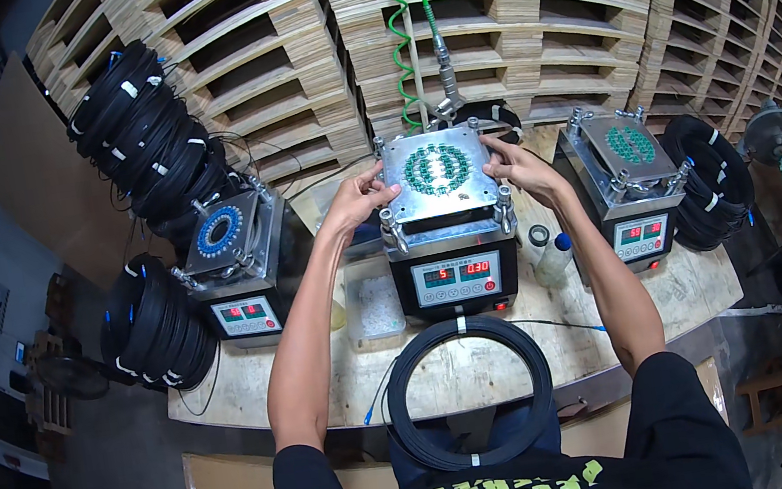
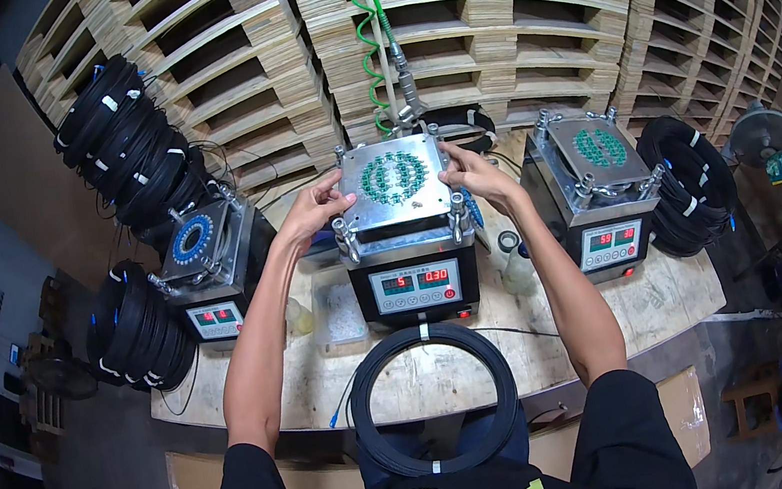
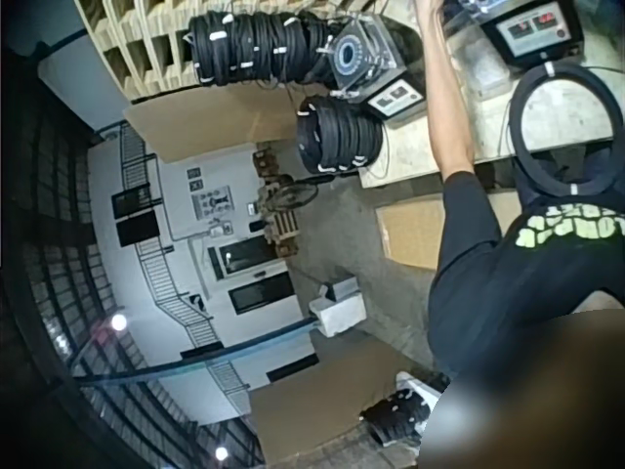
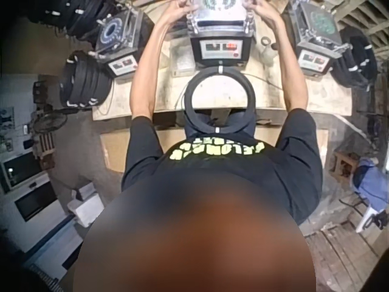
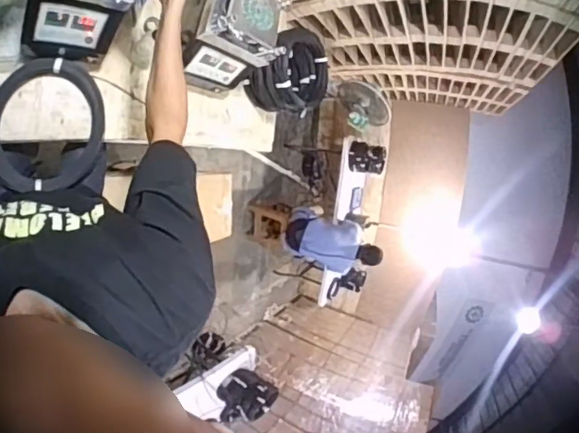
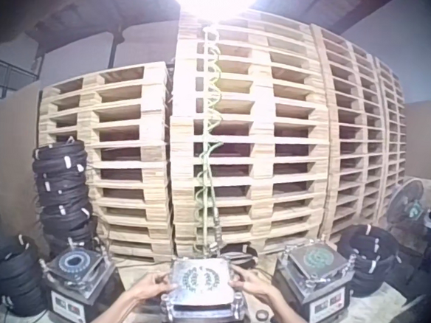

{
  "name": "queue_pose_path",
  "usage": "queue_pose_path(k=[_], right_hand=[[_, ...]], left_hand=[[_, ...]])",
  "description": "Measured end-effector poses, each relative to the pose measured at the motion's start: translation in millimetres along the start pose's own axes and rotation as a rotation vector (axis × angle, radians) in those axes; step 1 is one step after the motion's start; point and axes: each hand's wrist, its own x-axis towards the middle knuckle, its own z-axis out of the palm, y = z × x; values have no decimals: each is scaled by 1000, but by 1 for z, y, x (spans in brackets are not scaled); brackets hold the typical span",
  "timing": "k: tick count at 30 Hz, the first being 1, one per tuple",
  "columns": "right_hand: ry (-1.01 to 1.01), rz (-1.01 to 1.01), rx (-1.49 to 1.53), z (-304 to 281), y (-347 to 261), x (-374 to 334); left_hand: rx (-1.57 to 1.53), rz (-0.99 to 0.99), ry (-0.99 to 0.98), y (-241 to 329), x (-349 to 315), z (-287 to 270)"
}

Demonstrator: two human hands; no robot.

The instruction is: Operate industrial machines to process coils of black wire and install circuit boards.

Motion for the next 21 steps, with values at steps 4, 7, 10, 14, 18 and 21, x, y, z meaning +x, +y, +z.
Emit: queue_pose_path(k=[4, 7, 10, 14, 18, 21], right_hand=[[5, 64, -47, -1, 1, -4], [65, 88, -75, -1, 1, -3], [77, 74, -108, -7, 0, 2], [255, -36, -153, -11, 6, 37], [282, -250, -312, -15, 20, 82], [319, -232, -549, -10, 30, 110]], left_hand=[[70, -15, -19, -3, -2, -1], [80, -44, -19, -8, -2, -5], [152, -19, 16, -9, 7, -6], [197, 73, 39, -3, 26, -8], [291, 141, 47, 9, 42, -9], [372, 131, -11, 15, 44, -17]])
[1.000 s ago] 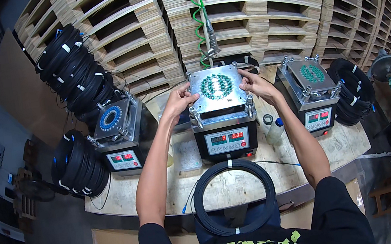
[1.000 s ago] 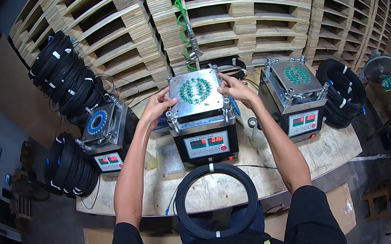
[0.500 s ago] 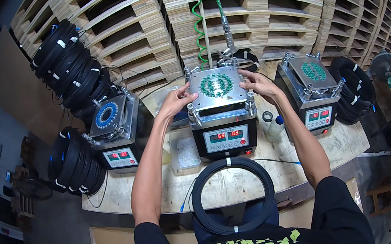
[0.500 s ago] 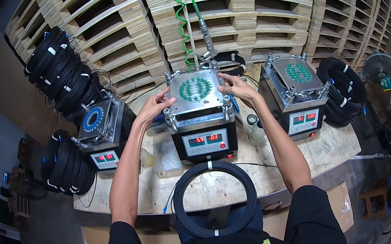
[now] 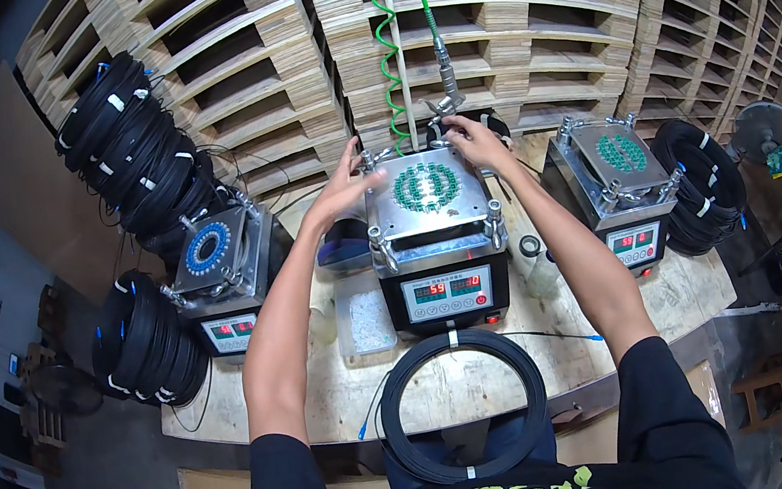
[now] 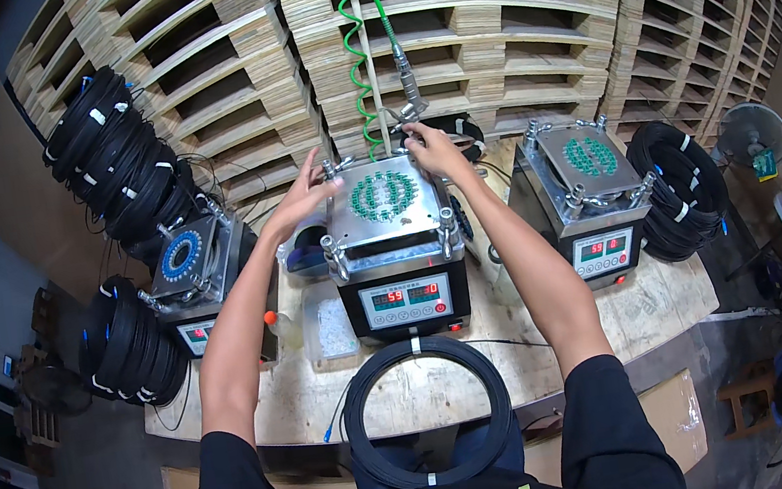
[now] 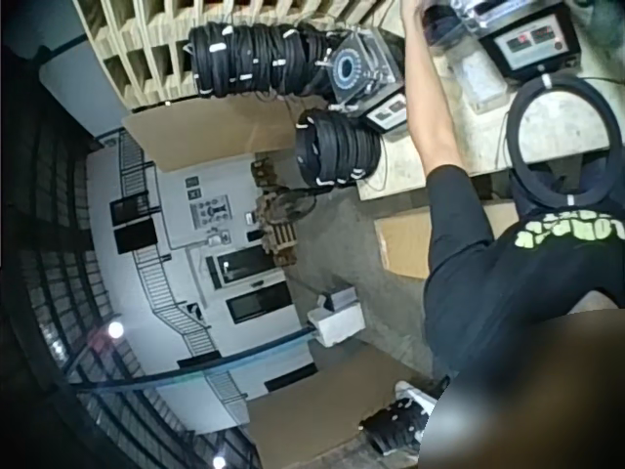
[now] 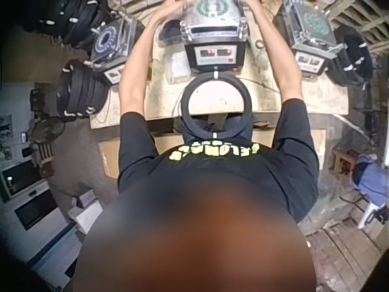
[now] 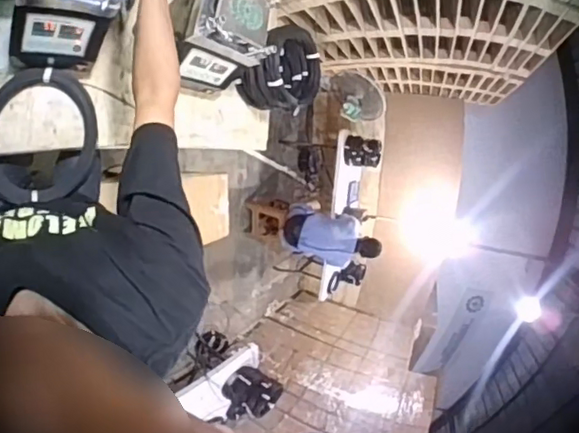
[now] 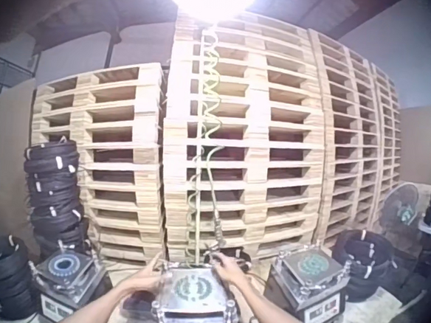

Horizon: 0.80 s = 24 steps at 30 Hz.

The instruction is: Operate industrial machines to process coils of black wire and install circuit boards.

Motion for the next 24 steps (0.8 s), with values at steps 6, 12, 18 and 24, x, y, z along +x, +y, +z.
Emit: queue_pose_path(k=[6, 12, 18, 24], right_hand=[[82, -96, 10, 19, -4, 5], [15, -88, -56, 11, -10, -5], [104, -92, 243, -8, -18, -67], [117, 102, 544, -28, -48, -165]], left_hand=[[-166, -75, -76, -3, 23, -9], [-150, 47, -42, -5, 28, 0], [-305, 38, 72, -9, -25, 18], [-510, 238, 17, -20, -103, 48]])
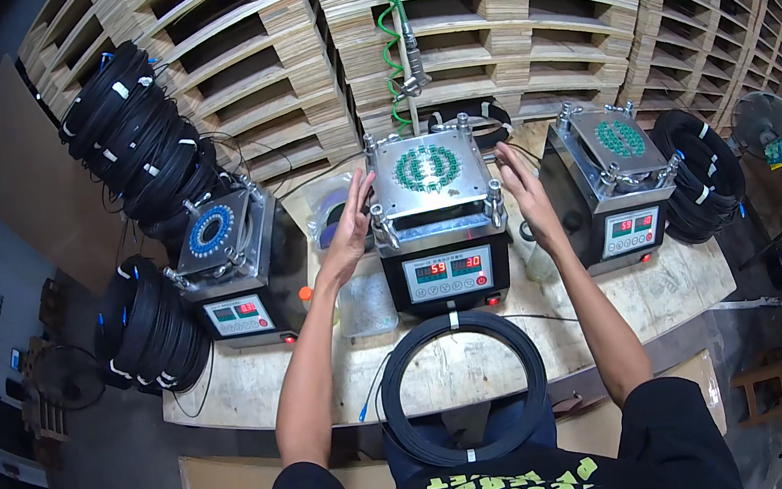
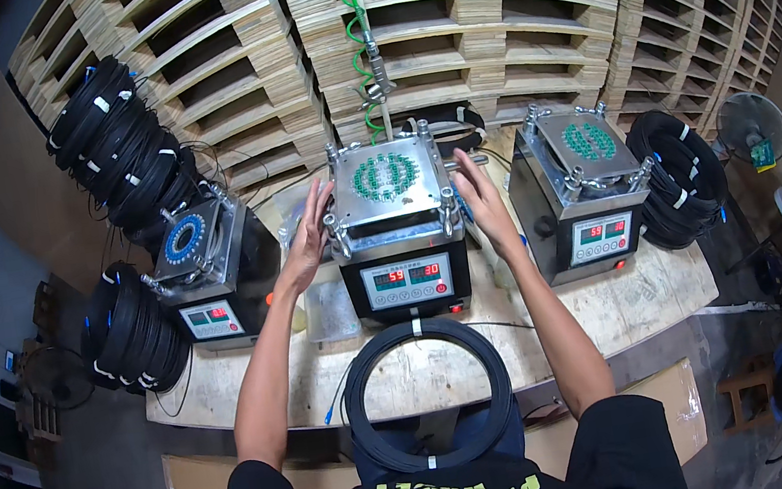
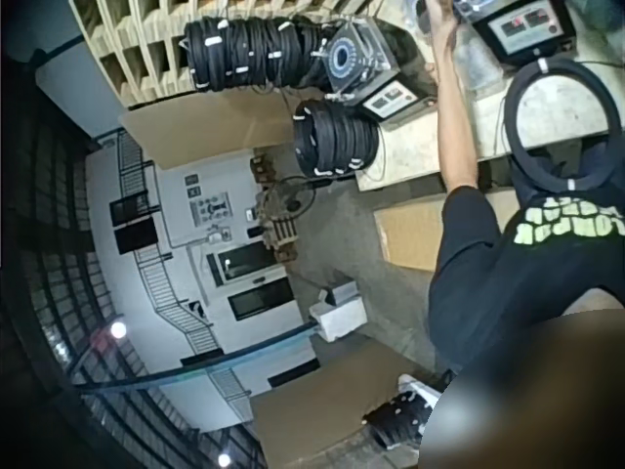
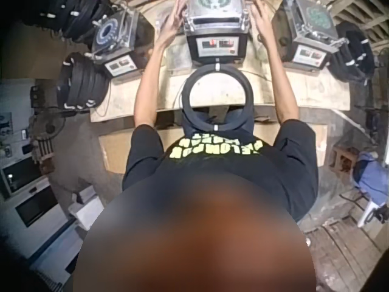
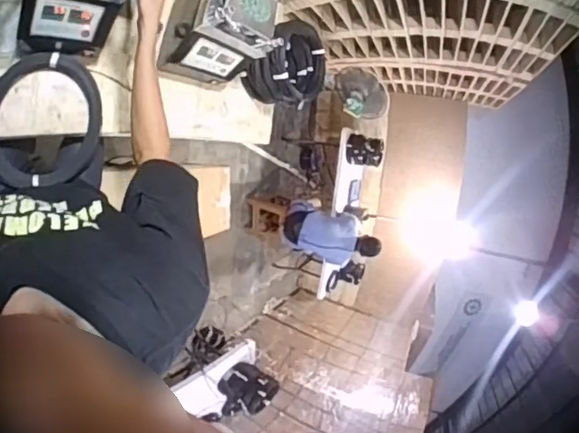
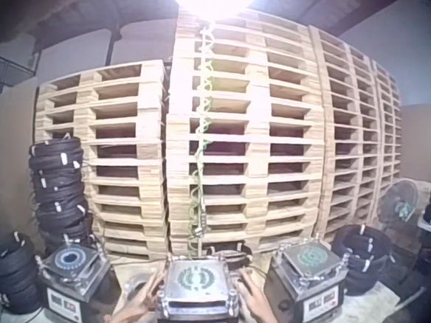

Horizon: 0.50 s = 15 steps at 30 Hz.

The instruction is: Operate industrial machines to process coils of black wire and install circuit boards.

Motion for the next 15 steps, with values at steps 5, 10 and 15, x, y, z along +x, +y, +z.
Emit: queue_pose_path(k=[5, 10, 15], right_hand=[[-67, 7, 14, 11, -5, -38], [85, 2, 41, 33, 2, -38], [269, -90, -110, 53, 7, -30]], left_hand=[[15, -77, -18, 2, -8, 11], [181, 64, 197, -6, 0, 31], [87, 106, 343, -14, 3, 54]])
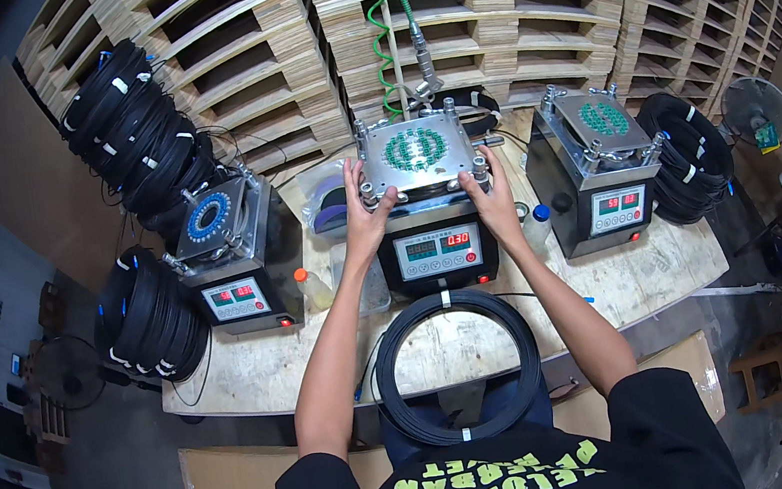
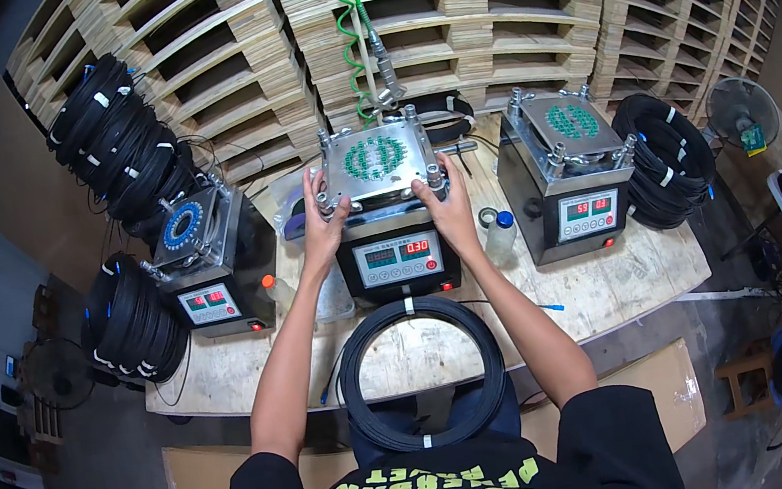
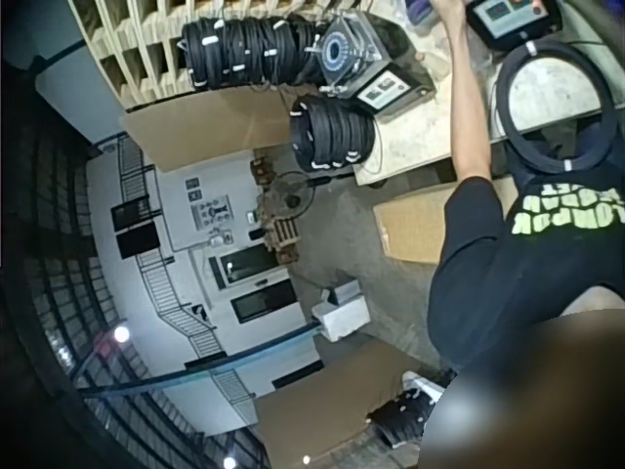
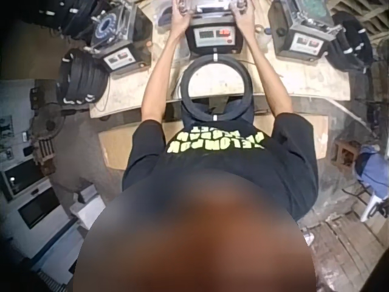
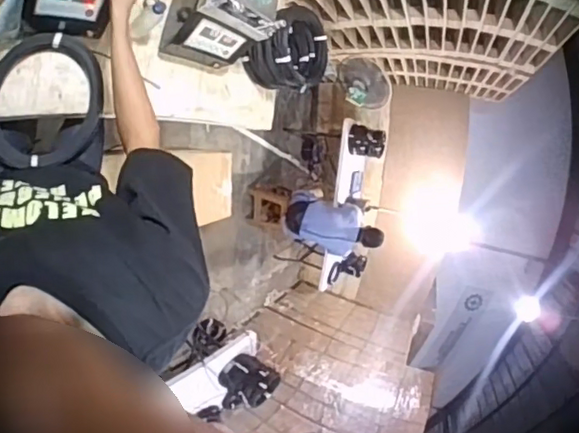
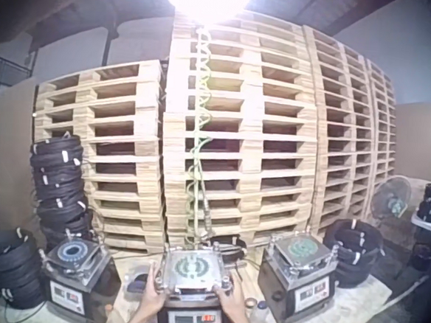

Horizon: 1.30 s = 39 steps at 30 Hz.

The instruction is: Operate industrial machines to process coils of black wire and install circuit boards.

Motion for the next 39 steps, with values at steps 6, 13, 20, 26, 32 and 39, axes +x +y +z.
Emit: queue_pose_path(k=[6, 13, 20, 26, 32, 39], right_hand=[[-5, 7, 1, -2, 4, -6], [-64, 222, 41, -49, 44, -55], [-411, 183, -328, -98, 63, -124], [-621, -9, -629, -101, 74, -144], [-670, 51, -651, -97, 83, -142], [-664, 487, -365, -93, 90, -142]], left_hand=[[-6, -15, 56, 4, -5, 0], [131, -17, 66, 10, -76, -17], [572, -77, -64, 21, -194, -42], [761, -144, -221, -5, -225, -49], [922, -312, -449, -34, -211, -54], [965, -505, -680, -61, -182, -53]])
